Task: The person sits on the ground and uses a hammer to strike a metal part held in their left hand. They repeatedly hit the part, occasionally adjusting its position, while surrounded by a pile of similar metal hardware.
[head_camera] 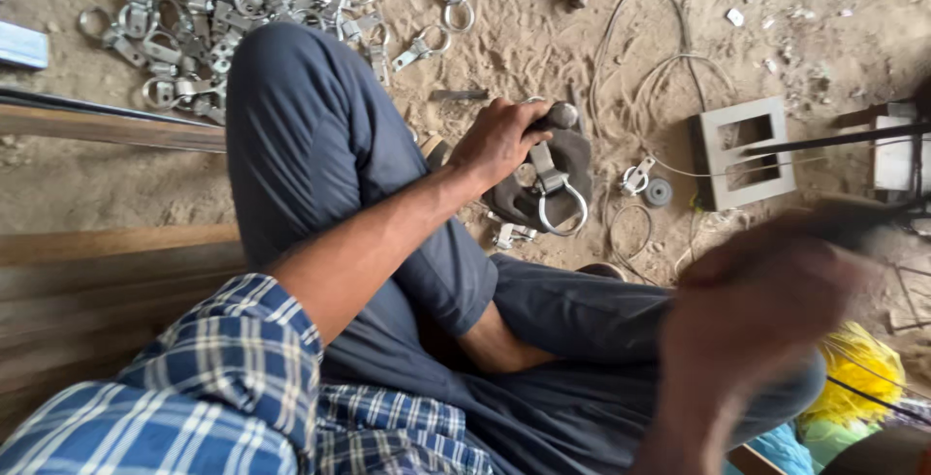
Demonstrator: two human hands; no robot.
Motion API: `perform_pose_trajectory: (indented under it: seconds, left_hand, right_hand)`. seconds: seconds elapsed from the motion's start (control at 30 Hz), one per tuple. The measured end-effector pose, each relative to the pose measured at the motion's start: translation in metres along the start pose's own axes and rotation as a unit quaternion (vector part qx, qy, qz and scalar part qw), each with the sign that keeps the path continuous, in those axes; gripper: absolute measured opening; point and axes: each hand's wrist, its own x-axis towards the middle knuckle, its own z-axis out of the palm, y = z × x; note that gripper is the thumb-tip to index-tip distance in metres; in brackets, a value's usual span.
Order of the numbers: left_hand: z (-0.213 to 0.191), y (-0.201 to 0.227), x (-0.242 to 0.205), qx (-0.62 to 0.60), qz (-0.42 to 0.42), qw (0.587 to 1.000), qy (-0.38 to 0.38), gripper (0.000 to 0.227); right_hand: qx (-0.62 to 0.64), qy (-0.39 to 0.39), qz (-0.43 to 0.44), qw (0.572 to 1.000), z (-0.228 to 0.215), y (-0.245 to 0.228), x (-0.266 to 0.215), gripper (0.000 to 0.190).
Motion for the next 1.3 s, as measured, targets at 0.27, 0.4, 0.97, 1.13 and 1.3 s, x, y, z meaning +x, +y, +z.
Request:
perform_pose_trajectory:
  seconds: [0.27, 0.4, 0.97, 1.13, 1.3]
  left_hand:
    - [-0.006, 0.006, 0.002, 0.02, 0.067, 0.994, 0.089, 0.023]
    - [-0.001, -0.002, 0.0, -0.002, 0.088, 0.992, 0.087, 0.032]
    - [0.02, -0.033, 0.0, -0.147, 0.027, 0.982, 0.119, 0.021]
    - [0.024, -0.04, 0.001, -0.109, -0.002, 0.99, 0.092, 0.021]
    - [0.021, -0.033, 0.002, -0.078, 0.008, 0.993, 0.086, 0.021]
  right_hand:
    - [0.052, -0.087, 0.016, 0.995, 0.088, -0.033, 0.008, 0.043]
    - [0.22, -0.094, 0.066, 0.969, 0.073, -0.036, -0.028, 0.039]
    - [0.653, -0.124, 0.441, 0.604, 0.086, 0.032, -0.062, 0.042]
    - [0.619, -0.126, 0.466, 0.619, 0.086, 0.026, -0.058, 0.044]
    - [0.629, -0.137, 0.464, 0.609, 0.088, 0.029, -0.058, 0.044]
